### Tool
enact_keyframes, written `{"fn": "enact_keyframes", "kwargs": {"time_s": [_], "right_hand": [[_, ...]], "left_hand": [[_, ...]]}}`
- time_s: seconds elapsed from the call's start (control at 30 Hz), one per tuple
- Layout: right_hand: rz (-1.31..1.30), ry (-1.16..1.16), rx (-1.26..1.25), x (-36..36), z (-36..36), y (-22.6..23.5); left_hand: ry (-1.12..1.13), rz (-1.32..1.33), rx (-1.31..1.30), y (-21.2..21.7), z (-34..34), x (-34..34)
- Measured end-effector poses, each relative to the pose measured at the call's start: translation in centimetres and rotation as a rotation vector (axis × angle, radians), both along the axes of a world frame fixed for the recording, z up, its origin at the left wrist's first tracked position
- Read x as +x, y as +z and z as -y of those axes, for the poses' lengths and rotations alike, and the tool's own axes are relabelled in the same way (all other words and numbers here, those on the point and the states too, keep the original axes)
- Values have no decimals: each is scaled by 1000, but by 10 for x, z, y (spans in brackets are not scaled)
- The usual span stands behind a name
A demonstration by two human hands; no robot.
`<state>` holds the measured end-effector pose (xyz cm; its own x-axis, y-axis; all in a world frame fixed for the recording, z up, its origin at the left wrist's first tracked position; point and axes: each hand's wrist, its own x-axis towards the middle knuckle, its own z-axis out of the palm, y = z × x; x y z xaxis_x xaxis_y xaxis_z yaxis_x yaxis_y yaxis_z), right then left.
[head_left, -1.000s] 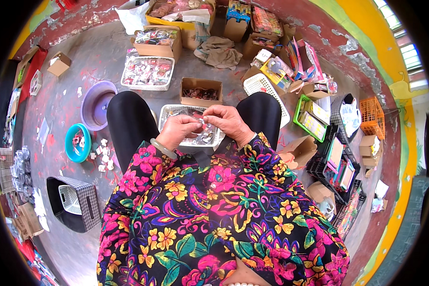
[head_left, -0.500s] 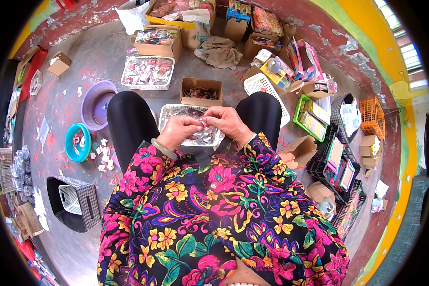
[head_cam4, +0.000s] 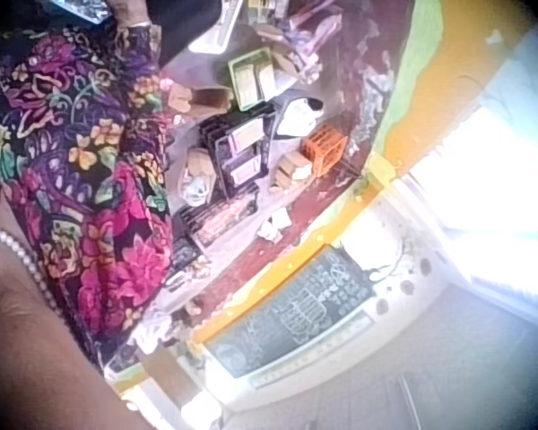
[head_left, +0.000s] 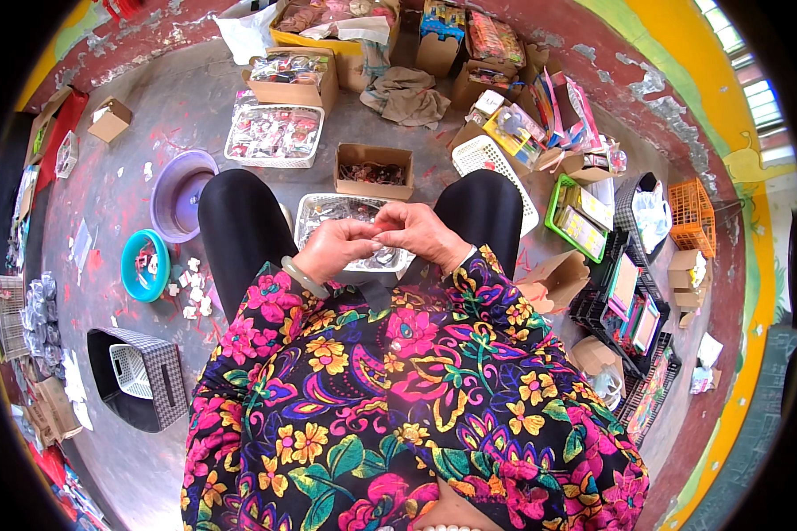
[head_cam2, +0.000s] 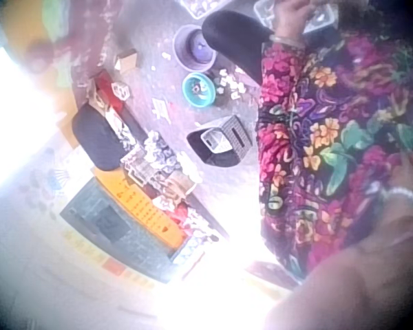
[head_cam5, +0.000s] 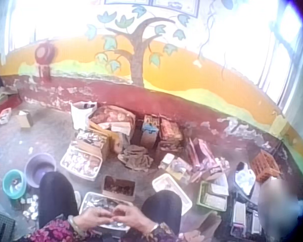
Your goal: The person sits on the floor and wraps small candies in clear plastic wrappers. They pick up a candy, place it in a wrapper, and fold the edges to seal it. The wrapped candies are placed into a white plastic basket on their lap.
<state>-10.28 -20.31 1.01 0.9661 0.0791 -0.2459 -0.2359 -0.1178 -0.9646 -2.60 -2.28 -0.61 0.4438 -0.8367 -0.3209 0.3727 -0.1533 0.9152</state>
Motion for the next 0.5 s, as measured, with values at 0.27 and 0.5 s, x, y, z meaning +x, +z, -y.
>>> {"fn": "enact_keyframes", "kwargs": {"time_s": [0.27,0.5], "right_hand": [[-15,38,-190,-2,-1,5],[119,104,-557,1,-6,8]], "left_hand": [[-147,316,5,10,1,-6],[-49,419,-61,-2,5,-9]]}}
